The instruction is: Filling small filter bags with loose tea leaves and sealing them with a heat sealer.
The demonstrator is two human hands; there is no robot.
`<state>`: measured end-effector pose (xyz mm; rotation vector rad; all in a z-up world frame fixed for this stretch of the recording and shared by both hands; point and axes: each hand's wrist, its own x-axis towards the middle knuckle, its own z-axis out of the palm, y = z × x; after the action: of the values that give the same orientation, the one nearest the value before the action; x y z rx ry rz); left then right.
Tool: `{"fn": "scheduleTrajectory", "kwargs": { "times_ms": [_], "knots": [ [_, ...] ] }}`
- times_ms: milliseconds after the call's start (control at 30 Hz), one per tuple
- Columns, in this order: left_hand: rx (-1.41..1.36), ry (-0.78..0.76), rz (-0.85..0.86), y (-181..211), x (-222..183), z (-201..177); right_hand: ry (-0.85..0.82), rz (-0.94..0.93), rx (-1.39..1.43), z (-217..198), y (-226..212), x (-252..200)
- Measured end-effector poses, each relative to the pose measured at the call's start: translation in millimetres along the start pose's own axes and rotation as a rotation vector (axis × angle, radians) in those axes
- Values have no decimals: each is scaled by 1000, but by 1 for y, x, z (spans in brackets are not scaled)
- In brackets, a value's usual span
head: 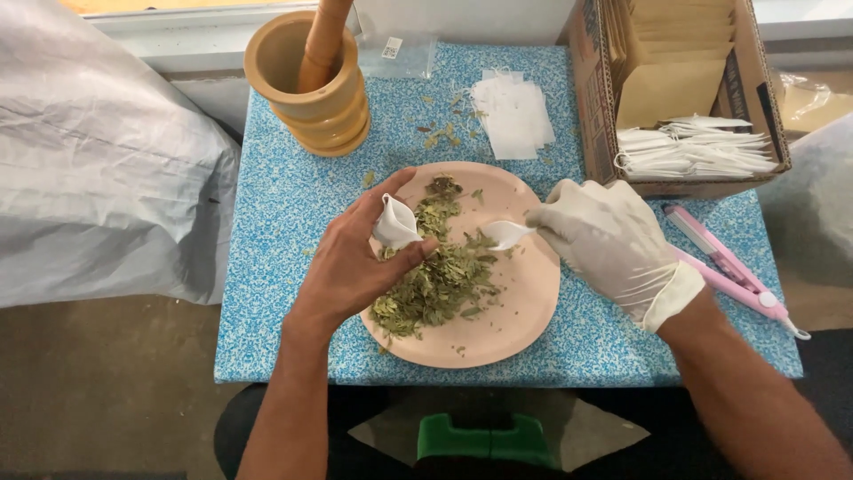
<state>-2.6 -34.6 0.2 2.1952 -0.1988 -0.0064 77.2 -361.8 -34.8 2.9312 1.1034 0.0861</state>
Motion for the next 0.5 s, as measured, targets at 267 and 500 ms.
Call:
{"fn": "scheduleTrajectory", "kwargs": {
  "times_ms": [267, 500],
  "knots": [
    [7, -19, 38, -2, -2, -1, -21, 2, -61, -12, -24, -12],
    [10, -11, 29, 0, -3, -2, 24, 50, -73, -25, -26, -12]
  ]
}}
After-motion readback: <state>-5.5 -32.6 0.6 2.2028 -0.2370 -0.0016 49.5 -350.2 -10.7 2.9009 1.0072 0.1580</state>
